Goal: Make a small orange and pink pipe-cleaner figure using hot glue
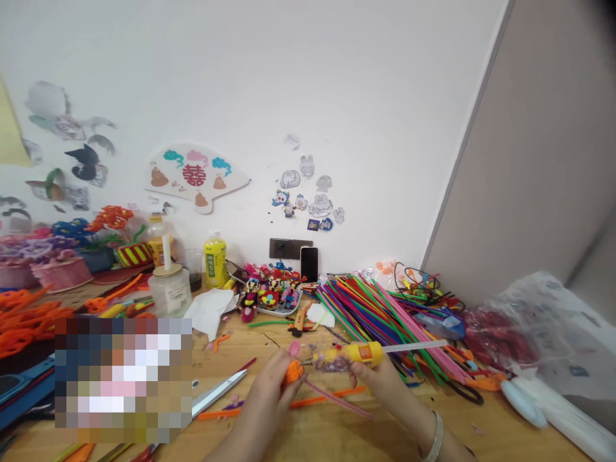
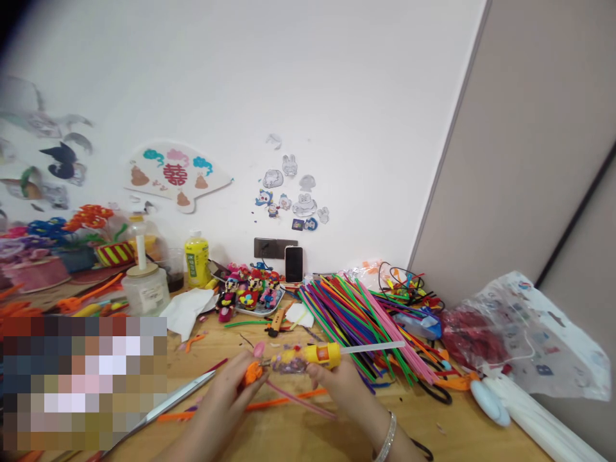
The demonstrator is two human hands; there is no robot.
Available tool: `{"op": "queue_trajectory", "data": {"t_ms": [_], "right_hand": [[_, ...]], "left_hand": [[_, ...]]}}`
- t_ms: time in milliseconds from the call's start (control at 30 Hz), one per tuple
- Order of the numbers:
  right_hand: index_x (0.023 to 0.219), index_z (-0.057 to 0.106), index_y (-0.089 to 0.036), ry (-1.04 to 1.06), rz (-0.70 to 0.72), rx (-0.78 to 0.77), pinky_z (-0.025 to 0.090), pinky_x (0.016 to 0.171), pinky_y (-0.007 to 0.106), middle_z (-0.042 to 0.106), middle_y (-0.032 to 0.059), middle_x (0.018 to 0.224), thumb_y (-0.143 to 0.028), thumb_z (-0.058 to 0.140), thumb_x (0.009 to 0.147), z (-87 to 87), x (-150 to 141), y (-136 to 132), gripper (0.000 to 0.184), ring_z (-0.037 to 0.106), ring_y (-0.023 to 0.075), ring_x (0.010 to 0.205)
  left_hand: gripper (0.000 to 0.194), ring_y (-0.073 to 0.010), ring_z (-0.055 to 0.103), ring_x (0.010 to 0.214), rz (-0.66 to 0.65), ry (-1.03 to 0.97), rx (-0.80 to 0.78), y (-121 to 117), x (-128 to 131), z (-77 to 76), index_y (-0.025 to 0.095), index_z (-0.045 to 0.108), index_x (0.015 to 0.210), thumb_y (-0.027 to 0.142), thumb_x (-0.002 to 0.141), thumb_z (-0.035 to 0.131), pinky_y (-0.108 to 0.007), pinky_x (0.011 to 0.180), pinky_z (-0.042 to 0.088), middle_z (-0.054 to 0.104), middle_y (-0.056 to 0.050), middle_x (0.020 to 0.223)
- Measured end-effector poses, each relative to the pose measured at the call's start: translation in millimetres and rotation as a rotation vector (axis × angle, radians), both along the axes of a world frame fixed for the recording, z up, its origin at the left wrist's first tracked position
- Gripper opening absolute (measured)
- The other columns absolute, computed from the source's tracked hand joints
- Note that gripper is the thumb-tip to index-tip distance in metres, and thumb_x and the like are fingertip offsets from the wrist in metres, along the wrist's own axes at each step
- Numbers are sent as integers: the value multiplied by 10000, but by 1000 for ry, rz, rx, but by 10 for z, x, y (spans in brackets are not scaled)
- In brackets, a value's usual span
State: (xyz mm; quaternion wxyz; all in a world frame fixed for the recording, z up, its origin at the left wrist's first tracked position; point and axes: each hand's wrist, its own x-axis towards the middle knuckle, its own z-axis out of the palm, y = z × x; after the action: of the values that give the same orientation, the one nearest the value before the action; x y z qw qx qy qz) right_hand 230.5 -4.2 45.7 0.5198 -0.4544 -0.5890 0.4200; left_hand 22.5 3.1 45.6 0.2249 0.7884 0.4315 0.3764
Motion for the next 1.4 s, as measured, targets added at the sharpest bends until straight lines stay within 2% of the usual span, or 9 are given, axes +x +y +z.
{"op": "queue_trajectory", "data": {"t_ms": [300,533,1067,1267,1400], "right_hand": [[557,520,-149,22,55,78,418,482,238,482,-12,463,-599,579,619,41,-8,-8,458,452,103,457],[575,475,-165,45,133,26,399,411,221,434,-35,457,-655,552,597,114,-91,-22,497,407,82,406],[585,483,-154,28,120,30,379,432,205,446,-33,464,-637,518,654,68,-13,23,489,419,76,426],[617,497,-158,71,171,1,382,414,213,446,-39,477,-620,578,609,40,-30,7,469,420,81,416],[634,512,-147,79,184,14,376,429,208,469,-29,517,-573,583,645,-21,-37,9,432,434,76,423]], "left_hand": [[184,-165,504,697,-10,-6,13,-6,-1,-2,213,410,643,260,821,424,-259,649,408,486,-4,714],[193,-167,503,705,-28,-4,15,-17,5,29,208,422,638,250,826,406,-263,655,408,487,-11,720],[162,-156,492,679,-2,-56,48,-10,-8,11,206,459,640,219,802,452,-243,619,400,506,-7,708],[161,-161,497,682,-14,-59,41,-22,-11,35,209,467,642,235,801,453,-251,623,407,516,-11,720],[167,-167,501,686,-20,-60,46,-34,-6,55,210,476,641,244,802,445,-256,625,407,520,-13,718]]}}
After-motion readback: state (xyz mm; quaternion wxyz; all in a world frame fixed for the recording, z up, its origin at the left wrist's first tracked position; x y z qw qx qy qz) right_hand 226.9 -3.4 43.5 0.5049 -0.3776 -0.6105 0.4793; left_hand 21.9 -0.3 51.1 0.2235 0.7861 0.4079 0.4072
